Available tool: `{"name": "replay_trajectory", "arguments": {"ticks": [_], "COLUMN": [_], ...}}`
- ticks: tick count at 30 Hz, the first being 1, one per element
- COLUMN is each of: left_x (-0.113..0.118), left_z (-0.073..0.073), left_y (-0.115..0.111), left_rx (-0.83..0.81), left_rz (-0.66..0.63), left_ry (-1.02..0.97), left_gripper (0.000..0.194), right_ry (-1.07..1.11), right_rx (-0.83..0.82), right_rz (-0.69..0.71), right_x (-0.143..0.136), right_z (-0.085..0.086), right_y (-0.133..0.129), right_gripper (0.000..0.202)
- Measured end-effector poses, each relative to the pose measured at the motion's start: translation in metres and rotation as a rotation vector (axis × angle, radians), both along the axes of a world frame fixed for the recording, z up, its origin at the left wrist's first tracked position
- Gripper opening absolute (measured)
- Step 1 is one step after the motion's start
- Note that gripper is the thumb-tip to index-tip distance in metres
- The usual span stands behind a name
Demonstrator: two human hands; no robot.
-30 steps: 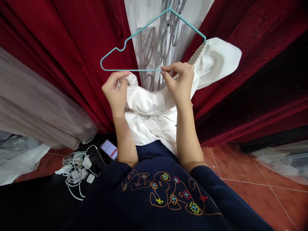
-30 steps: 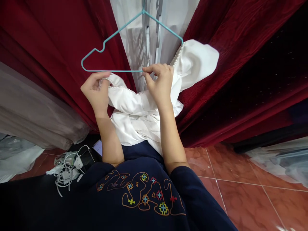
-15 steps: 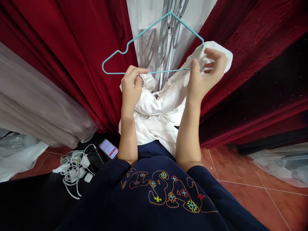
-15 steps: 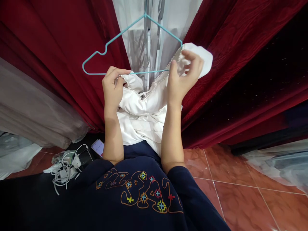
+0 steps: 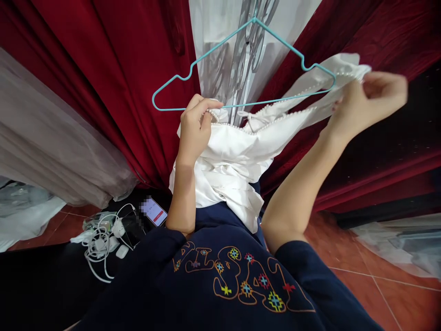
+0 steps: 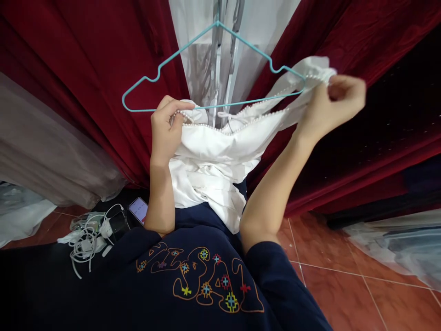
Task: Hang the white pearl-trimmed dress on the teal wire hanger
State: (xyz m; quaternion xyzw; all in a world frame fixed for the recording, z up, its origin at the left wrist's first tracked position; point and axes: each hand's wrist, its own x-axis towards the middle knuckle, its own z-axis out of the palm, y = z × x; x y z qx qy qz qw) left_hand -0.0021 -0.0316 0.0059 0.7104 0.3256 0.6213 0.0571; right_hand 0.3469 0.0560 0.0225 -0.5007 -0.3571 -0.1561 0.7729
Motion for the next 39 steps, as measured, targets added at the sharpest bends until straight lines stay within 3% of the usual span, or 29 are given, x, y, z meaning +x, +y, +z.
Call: {"name": "replay_trajectory", "arguments": {"ticks": [3, 5, 7, 11, 16, 19, 22, 26, 29, 33, 36, 39], "left_x": [0.000, 0.001, 0.002, 0.002, 0.003, 0.002, -0.010, -0.048, -0.083, -0.111, -0.100, -0.072], "left_z": [0.000, -0.001, -0.002, -0.003, -0.005, -0.012, -0.022, -0.022, -0.004, 0.046, 0.086, 0.109], "left_y": [0.001, 0.001, 0.001, 0.003, 0.002, 0.004, 0.011, 0.020, 0.025, 0.037, 0.053, 0.068], "left_rx": [-0.016, -0.019, -0.018, -0.005, 0.033, 0.124, 0.192, 0.053, 0.014, 0.156, 0.143, 0.101], "left_rz": [-0.030, -0.027, -0.017, -0.029, -0.005, 0.186, 0.420, 0.536, 0.617, 0.527, 0.395, 0.287], "left_ry": [-0.001, 0.020, 0.041, 0.025, 0.018, -0.104, -0.343, -0.535, -0.578, -0.436, -0.227, -0.088], "left_gripper": [0.035, 0.037, 0.037, 0.034, 0.039, 0.040, 0.035, 0.035, 0.037, 0.043, 0.048, 0.045], "right_ry": [0.065, 0.045, -0.030, -0.199, -0.218, -0.235, -0.233, -0.260, -0.318, -0.347, -0.325, -0.304], "right_rx": [0.039, 0.026, -0.035, -0.170, -0.205, -0.208, -0.190, -0.137, -0.156, -0.176, -0.151, -0.114], "right_rz": [0.071, 0.173, 0.279, 0.468, 0.669, 0.702, 0.702, 0.681, 0.658, 0.667, 0.702, 0.726], "right_x": [-0.034, -0.062, -0.083, -0.100, -0.112, -0.116, -0.115, -0.105, -0.096, -0.089, -0.091, -0.095], "right_z": [-0.046, -0.057, -0.050, -0.025, -0.036, -0.045, -0.042, -0.028, -0.021, -0.020, -0.023, -0.026], "right_y": [-0.021, -0.035, -0.046, -0.056, -0.058, -0.059, -0.063, -0.070, -0.073, -0.073, -0.071, -0.070], "right_gripper": [0.030, 0.015, 0.006, 0.019, 0.029, 0.025, 0.016, 0.015, 0.017, 0.020, 0.020, 0.020]}}
